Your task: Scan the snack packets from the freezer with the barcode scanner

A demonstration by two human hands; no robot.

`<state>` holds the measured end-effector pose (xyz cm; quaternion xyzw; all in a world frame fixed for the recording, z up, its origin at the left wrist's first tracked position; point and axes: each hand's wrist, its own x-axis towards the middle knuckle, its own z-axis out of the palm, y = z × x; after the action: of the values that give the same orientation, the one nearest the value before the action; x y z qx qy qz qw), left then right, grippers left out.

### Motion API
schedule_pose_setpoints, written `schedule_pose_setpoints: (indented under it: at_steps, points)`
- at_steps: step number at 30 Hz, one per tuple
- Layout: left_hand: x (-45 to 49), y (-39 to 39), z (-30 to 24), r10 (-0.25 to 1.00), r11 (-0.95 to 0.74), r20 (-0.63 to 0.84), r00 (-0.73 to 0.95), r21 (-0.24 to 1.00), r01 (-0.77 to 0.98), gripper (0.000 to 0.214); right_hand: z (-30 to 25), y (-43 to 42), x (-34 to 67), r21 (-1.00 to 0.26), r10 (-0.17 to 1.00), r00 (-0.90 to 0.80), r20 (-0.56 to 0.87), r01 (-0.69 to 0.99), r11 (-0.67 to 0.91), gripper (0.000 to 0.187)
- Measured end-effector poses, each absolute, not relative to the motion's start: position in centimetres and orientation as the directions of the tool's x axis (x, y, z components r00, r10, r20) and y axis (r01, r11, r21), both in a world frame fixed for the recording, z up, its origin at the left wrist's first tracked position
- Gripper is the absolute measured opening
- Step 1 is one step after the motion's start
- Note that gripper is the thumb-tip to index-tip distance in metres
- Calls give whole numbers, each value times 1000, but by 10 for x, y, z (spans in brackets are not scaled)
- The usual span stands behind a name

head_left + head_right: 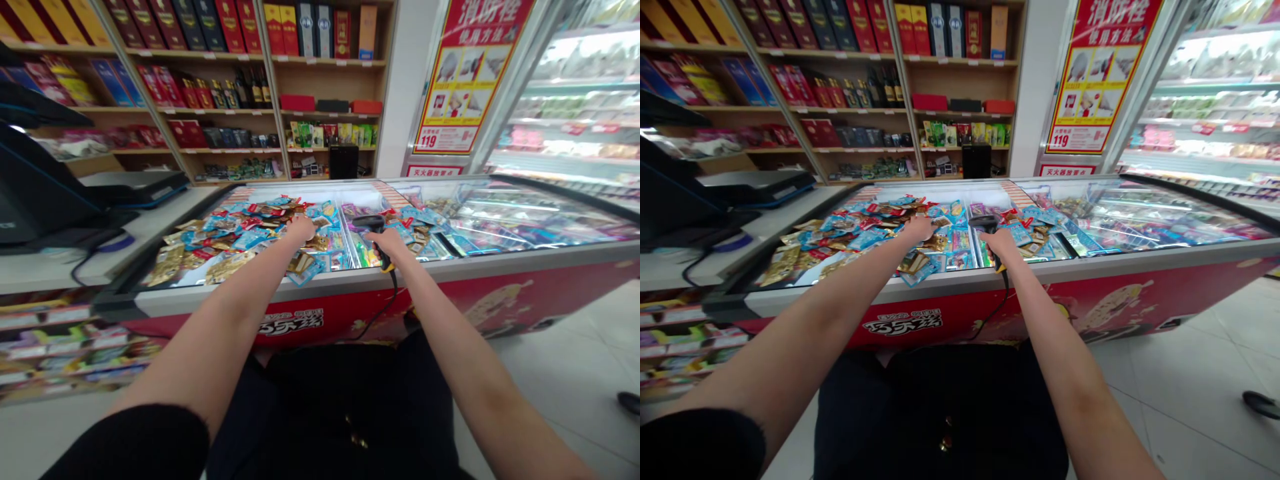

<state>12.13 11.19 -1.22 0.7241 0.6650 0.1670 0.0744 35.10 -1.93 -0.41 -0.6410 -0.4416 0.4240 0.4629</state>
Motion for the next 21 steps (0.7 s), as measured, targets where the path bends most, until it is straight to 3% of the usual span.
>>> schedule_pose_setpoints:
  at_steps: [4, 8, 13, 21]
  points:
    - [118, 102, -7, 989, -117, 111, 93, 238, 964, 54, 0, -17, 328, -961, 968, 222, -114, 222, -164, 30]
    - [112, 100, -6, 976, -202, 144, 161, 350, 915, 59, 0, -16, 312, -950, 971, 205, -125, 258, -177, 31]
    - [101, 102, -7, 954, -256, 260, 149, 450, 855, 50, 1, -17, 300, -945, 977, 179, -117, 284, -165, 28]
    - [88, 88, 3, 949, -213, 307, 75, 446, 869, 44, 13, -23, 288, -951, 982, 153, -112, 271, -151, 29]
